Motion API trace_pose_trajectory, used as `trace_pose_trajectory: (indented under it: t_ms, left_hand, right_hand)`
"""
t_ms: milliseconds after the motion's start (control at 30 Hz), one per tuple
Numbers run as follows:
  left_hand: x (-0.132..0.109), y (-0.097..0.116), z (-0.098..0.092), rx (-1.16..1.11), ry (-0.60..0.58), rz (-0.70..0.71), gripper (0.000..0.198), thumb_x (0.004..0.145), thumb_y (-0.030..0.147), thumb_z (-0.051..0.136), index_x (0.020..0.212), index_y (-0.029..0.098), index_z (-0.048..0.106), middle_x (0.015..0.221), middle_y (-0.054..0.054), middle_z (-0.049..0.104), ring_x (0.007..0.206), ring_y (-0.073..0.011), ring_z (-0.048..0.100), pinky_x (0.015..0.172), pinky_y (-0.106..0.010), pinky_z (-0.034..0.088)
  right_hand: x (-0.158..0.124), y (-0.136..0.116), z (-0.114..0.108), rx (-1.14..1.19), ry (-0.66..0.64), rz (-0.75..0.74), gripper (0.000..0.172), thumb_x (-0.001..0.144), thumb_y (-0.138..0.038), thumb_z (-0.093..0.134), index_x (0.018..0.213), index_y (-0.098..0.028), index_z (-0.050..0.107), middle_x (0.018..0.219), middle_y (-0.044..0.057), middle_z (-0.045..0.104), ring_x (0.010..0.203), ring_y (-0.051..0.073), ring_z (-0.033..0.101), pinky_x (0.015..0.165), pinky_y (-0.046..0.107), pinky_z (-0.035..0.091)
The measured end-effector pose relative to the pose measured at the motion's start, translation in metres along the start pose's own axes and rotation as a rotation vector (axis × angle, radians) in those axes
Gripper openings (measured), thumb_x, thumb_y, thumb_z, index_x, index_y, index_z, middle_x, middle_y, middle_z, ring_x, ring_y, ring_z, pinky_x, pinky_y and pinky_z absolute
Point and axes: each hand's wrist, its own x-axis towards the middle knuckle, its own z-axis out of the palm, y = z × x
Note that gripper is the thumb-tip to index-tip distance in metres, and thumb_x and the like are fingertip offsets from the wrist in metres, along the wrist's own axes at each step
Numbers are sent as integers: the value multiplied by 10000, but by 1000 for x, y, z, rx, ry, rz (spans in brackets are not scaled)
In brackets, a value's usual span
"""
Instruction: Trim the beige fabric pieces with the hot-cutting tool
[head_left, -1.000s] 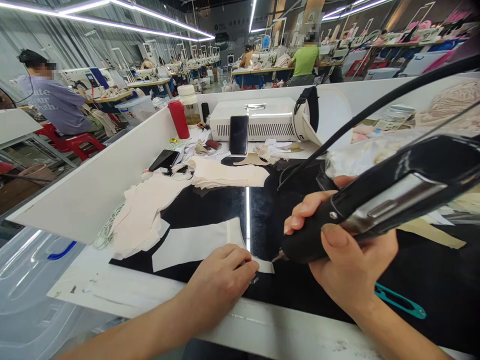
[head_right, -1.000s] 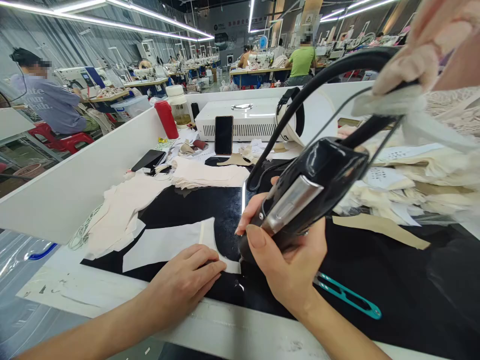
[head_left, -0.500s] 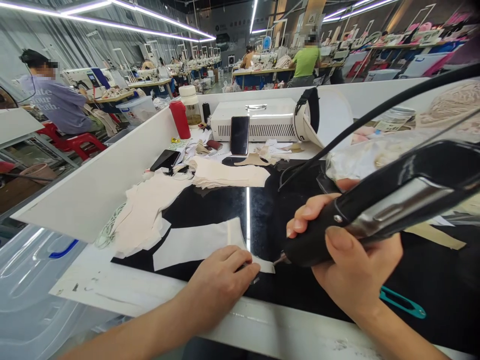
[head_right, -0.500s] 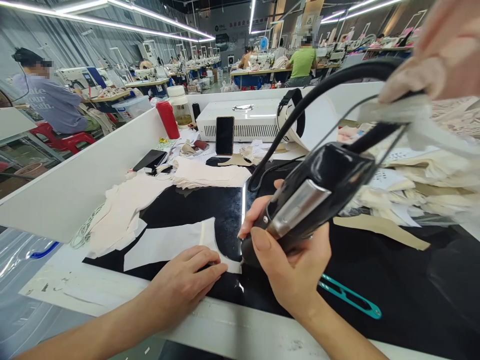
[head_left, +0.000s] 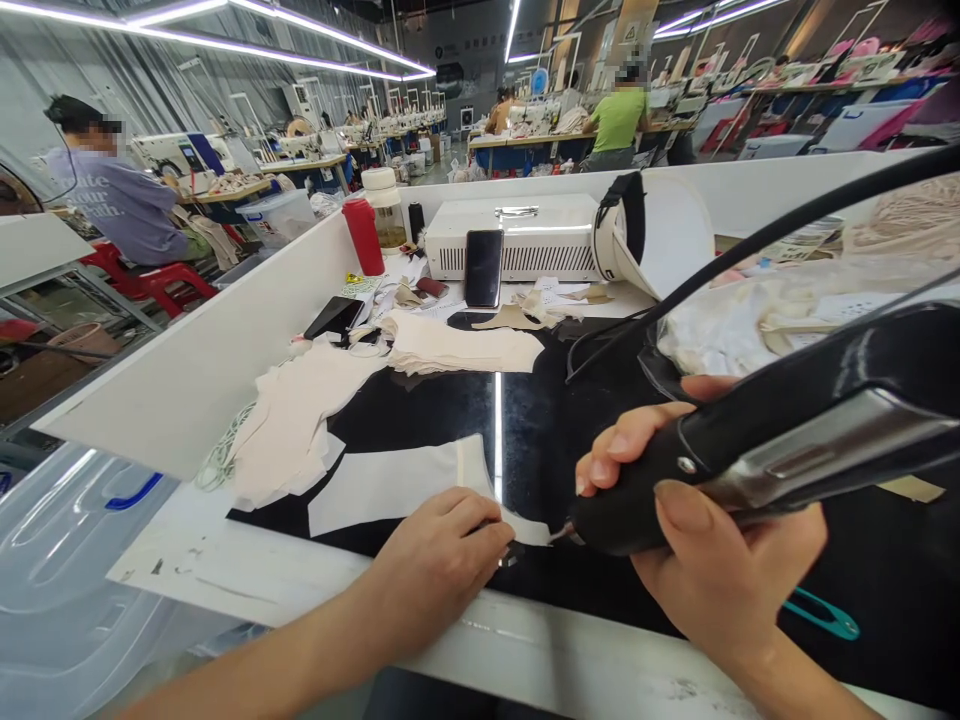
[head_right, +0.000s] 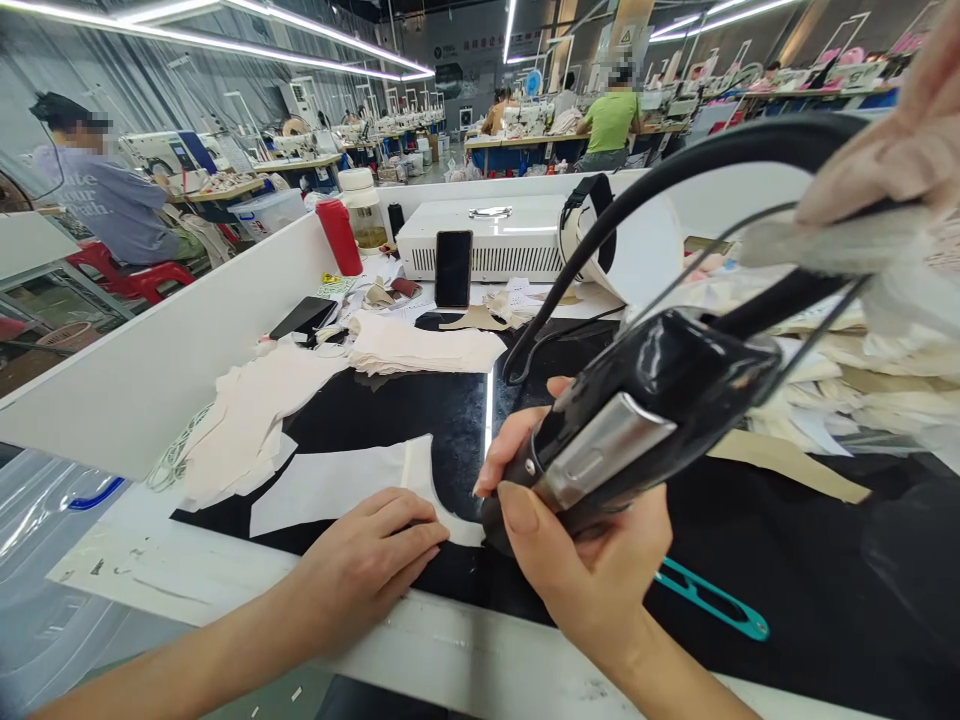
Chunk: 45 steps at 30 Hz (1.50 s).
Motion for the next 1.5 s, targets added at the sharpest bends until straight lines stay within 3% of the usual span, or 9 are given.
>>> trace_pose_trajectory:
  t_ms: [233, 467, 633, 833, 1100, 1500]
  left_hand:
    - [-11, 3, -4, -53, 7, -39, 214, 1233, 130, 552, 1185, 138, 760, 1080, -71, 787, 987, -208, 763, 940, -312, 673]
    - [-11, 5, -1, -40, 21, -11, 263, 1245, 116, 497, 1178, 124, 751, 1064, -76, 787, 969, -211, 757, 928, -328, 682]
    - [-11, 5, 1, -25, 25, -9, 272, 1246, 123, 503, 1148, 132, 757, 1071, -80, 796, 969, -204, 754, 931, -326, 696]
    - [-5, 1, -4, 9, 32, -2, 300, 1247, 151, 537, 1037, 160, 750, 1389, -130, 836, 1135, -207, 781, 1101, -351, 691]
    - [-5, 1, -6, -26, -18, -15, 231, 1246, 171, 571, 1106, 163, 755, 1228, -88, 858, 1097, -201, 796, 1065, -337, 703]
    - [-20, -1, -1, 263, -36, 183, 241, 1185, 22, 560, 1200, 89, 791, 1331, -147, 878, 1210, -206, 850, 1165, -346, 711]
  right_hand:
    - [1, -3, -2, -11, 16, 7, 474, 911, -427, 1033, 1274, -320, 748, 864, -20, 759, 650, 191, 727, 558, 341, 682]
    - [8, -2, 4, 6, 115, 15, 524, 803, -413, 1101, 1213, -320, 789, 813, -29, 757, 606, 195, 712, 502, 348, 680]
    - [8, 2, 5, 15, 83, 28, 517, 808, -413, 1102, 1215, -315, 798, 832, -24, 780, 616, 190, 729, 520, 338, 692]
    - [5, 1, 0, -26, 72, 19, 537, 814, -430, 1096, 1239, -326, 786, 839, -27, 757, 629, 198, 722, 535, 356, 688]
    - [4, 1, 0, -27, 66, 20, 537, 828, -466, 1085, 1240, -335, 766, 840, -25, 747, 624, 205, 709, 520, 363, 673]
    - [3, 0, 2, -5, 45, -2, 474, 854, -371, 1065, 1239, -320, 794, 837, -15, 807, 629, 209, 736, 547, 366, 666]
